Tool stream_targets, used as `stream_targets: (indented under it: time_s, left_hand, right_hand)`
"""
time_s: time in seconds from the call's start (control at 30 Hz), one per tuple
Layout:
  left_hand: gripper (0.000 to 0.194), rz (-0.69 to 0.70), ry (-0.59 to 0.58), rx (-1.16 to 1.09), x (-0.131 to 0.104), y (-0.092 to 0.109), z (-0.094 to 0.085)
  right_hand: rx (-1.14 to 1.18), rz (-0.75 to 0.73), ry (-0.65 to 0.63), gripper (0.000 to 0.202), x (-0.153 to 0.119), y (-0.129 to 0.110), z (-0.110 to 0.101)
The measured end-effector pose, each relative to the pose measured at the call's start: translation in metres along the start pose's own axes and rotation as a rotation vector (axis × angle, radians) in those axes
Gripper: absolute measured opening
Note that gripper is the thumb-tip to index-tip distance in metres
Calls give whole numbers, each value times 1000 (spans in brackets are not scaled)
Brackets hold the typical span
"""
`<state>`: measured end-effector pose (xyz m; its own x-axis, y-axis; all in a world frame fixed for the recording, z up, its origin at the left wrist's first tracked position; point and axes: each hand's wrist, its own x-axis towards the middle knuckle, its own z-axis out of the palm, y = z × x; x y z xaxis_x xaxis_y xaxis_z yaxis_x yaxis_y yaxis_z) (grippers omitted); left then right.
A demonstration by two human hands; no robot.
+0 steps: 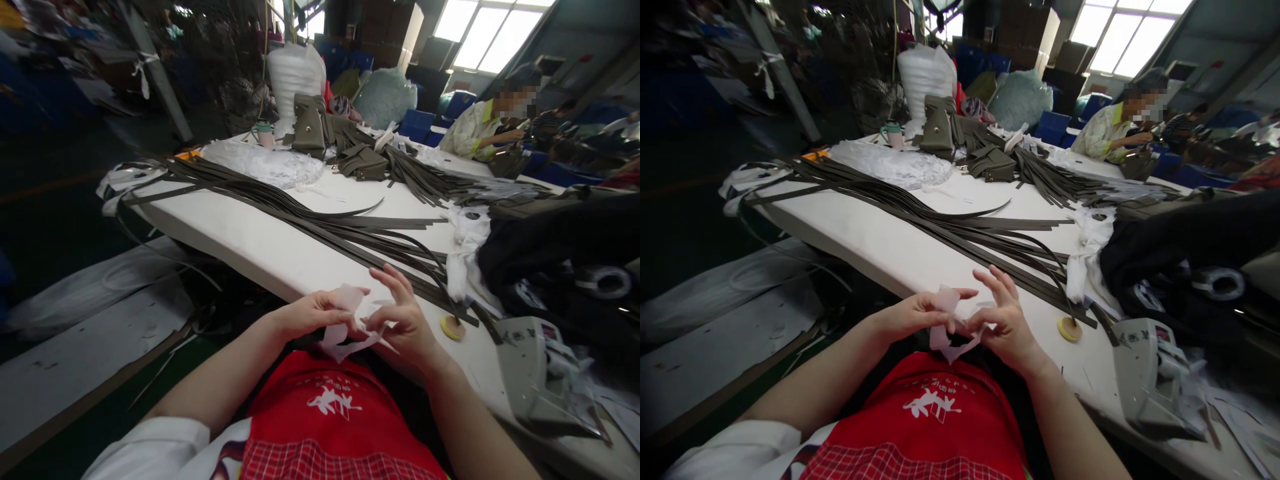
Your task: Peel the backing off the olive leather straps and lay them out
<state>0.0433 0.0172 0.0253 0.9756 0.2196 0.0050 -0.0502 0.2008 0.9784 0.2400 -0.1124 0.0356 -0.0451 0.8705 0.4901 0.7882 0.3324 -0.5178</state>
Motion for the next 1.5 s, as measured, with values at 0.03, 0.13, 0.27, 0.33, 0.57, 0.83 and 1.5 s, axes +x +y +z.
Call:
stream_targets:
  time_s: [0.03, 0.13, 0.27, 0.33, 0.57, 0.83, 1.5]
  left_hand:
    - [35, -35, -28, -114, 6, -3, 5]
    - [38, -143, -63, -401, 19, -14, 17]
    - [34, -211, -53, -633, 26, -24, 17]
    - [33, -274, -127, -673, 26, -26, 15]
    - [32, -263, -28, -629, 38, -31, 30]
    - [28, 192, 304, 494, 41, -36, 12]
    - [34, 188, 137, 600, 31, -33, 24]
  right_hand:
    - [13, -22, -28, 20, 0, -4, 5]
    - [4, -74, -86, 28, -2, -8, 12]
    - [-64, -89, -86, 34, -6, -8, 9]
    - [-86, -71, -96, 32, -9, -8, 7]
    - [-83, -31, -199, 20, -24, -16, 9]
    - [-342, 453, 372, 26, -91, 31, -20]
    - [-555, 671, 214, 27, -133, 133, -60]
